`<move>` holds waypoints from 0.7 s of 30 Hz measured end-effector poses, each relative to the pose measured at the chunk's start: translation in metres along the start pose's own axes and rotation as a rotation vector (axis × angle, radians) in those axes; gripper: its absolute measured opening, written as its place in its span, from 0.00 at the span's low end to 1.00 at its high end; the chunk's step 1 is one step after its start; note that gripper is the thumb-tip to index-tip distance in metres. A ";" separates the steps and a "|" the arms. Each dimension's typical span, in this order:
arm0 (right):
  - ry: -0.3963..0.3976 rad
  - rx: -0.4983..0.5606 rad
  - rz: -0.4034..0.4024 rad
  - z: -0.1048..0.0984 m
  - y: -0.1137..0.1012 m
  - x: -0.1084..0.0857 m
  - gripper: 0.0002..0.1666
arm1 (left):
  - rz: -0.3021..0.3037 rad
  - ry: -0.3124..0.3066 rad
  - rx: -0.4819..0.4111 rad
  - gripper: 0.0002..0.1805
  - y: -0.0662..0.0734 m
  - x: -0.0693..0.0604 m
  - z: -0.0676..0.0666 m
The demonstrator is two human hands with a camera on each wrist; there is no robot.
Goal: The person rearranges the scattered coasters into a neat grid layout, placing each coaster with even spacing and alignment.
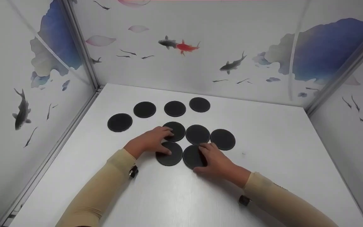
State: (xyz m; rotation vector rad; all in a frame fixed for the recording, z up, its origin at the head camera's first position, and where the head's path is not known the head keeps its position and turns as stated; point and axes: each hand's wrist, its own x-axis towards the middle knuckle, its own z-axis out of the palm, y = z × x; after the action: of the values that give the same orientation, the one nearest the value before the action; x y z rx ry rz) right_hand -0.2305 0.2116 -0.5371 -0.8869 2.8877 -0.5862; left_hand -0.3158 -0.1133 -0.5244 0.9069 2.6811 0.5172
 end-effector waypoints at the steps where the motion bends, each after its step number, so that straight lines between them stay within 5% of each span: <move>1: 0.000 -0.005 -0.001 0.000 0.000 0.000 0.56 | 0.003 0.003 0.005 0.46 0.000 0.000 0.000; 21: -0.053 -0.059 -0.004 -0.001 -0.001 -0.001 0.54 | 0.002 -0.002 0.006 0.46 0.000 0.001 0.000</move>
State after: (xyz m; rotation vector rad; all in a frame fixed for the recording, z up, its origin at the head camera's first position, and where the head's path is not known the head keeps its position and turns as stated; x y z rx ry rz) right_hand -0.2293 0.2113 -0.5359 -0.9009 2.8699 -0.4719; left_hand -0.3168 -0.1122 -0.5241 0.9121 2.6815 0.5085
